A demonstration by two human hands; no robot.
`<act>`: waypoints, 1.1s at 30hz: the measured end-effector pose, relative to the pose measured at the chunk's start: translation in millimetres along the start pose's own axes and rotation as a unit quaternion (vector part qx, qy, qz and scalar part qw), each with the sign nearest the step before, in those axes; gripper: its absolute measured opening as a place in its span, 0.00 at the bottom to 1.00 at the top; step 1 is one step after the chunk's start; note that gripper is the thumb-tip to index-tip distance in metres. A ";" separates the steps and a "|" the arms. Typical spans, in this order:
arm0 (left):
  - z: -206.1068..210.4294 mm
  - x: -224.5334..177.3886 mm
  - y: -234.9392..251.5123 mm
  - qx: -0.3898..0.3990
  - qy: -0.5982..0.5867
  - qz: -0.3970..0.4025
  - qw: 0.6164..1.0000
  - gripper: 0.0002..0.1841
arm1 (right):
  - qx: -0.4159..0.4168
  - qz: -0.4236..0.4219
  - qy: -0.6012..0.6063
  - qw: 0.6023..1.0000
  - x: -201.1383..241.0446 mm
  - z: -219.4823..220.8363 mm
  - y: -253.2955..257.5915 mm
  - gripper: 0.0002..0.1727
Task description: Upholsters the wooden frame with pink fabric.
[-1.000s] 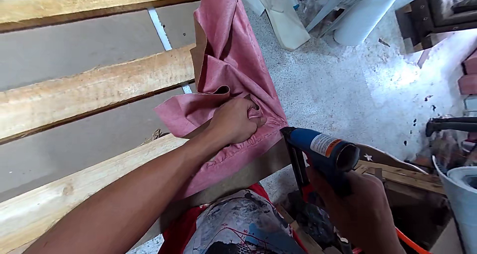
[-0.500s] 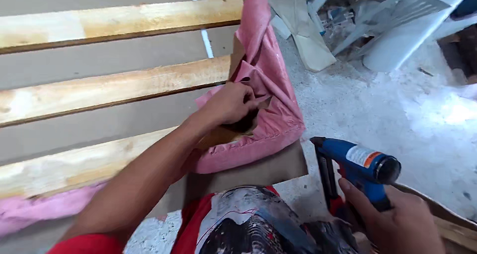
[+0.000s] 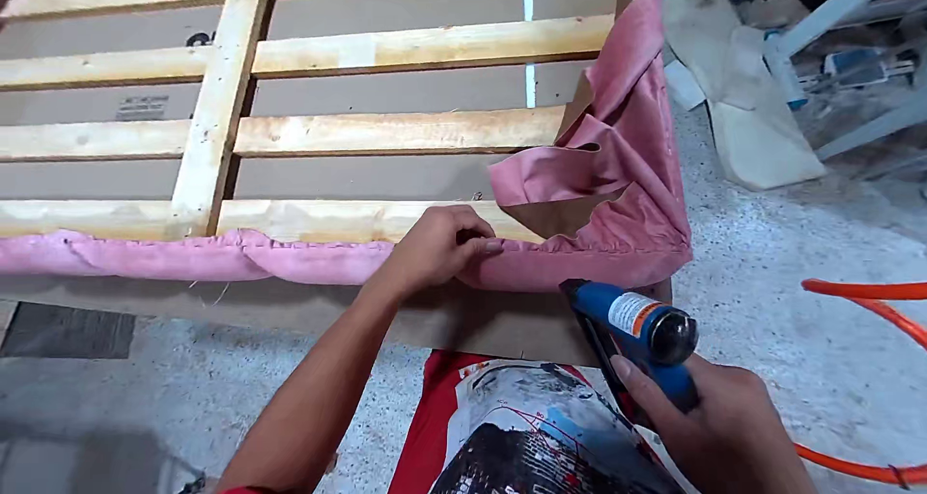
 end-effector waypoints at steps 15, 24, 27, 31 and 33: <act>-0.4 32.9 55.1 0.268 -0.125 -0.069 0.953 0.16 | -0.058 0.140 0.029 0.988 101.5 76.5 20.5 0.18; -2.5 42.7 54.7 0.280 -0.173 -0.040 0.943 0.10 | -0.084 0.199 0.034 0.976 144.9 104.9 34.2 0.16; -2.8 45.2 50.5 0.249 -0.254 -0.125 0.926 0.07 | -0.098 0.213 0.019 0.972 151.4 112.2 35.4 0.17; -8.0 42.7 49.6 0.229 -0.228 -0.118 0.939 0.08 | -0.094 0.245 0.006 0.965 159.5 116.1 39.3 0.17; -9.1 45.9 50.9 0.218 -0.183 -0.085 0.955 0.08 | -0.088 0.258 0.006 0.962 161.5 116.6 41.8 0.16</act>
Point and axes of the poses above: each hand's wrist, its own y-axis towards the middle knuckle, its own z-axis out of the palm, x = y × z, the point moved 2 cm from there along y, towards the middle knuckle, and after that the axes turned 5 degrees about y, right-handed, at the moved point
